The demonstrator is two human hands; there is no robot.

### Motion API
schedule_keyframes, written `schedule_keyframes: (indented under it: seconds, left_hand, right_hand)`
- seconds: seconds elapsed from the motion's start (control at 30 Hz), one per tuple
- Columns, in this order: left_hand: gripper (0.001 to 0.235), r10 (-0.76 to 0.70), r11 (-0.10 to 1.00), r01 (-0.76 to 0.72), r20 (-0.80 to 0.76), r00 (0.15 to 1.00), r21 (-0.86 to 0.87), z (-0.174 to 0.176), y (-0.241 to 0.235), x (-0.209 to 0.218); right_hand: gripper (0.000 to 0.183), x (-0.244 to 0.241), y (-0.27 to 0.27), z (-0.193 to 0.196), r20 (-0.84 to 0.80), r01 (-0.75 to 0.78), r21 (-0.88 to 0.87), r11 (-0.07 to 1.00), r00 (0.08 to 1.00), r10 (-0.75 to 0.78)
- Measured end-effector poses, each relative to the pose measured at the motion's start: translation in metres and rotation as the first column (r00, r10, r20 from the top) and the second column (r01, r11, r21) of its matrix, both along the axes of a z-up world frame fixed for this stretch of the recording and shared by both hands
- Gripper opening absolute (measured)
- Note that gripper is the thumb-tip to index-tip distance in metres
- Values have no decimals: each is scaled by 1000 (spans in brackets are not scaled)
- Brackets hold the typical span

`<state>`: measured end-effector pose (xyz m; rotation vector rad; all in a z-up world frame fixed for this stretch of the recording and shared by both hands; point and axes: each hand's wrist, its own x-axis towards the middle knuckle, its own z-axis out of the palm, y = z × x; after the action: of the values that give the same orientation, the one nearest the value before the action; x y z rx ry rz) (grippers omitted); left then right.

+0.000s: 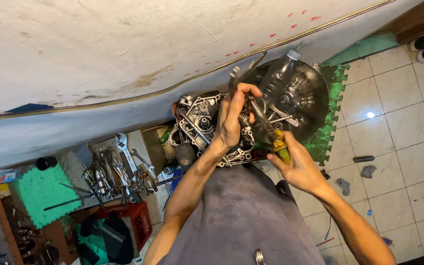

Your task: The person works on small motorcycle engine components at a cluttered workshop bench. They handle a metal shaft with a coiled spring, use pliers and a wrench to loosen fittings, fit a black rubber boot over a part, and spend the latter half fitting and pressing small pins and brackets together by hand.

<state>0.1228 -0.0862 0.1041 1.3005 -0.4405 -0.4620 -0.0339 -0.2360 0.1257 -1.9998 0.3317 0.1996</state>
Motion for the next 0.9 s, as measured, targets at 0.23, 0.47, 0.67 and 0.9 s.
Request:
schedule_keyframes:
  seconds: [0.23,0.47,0.67,0.9]
  left_hand:
    - [71,-159,985,161,34,987,-65,3,12,21]
    - [77,-333,942,334,101,937,8,12,10,31]
    - [85,-367,930,367,-5,930,-6,7,7,33]
    - [83,-341,940,336,-106,934,-66,-20,-3,29]
  right_hand:
    - [59,1,-25,20,-73,-93,-118,989,994,85]
    - [51,12,-34,30,-167,-164,-42,985,974,155]
    - [37,27,-31,24,-161,-195,-100,976,971,178]
    - [35,34,-23,11,-74,-101,-186,977,993,88]
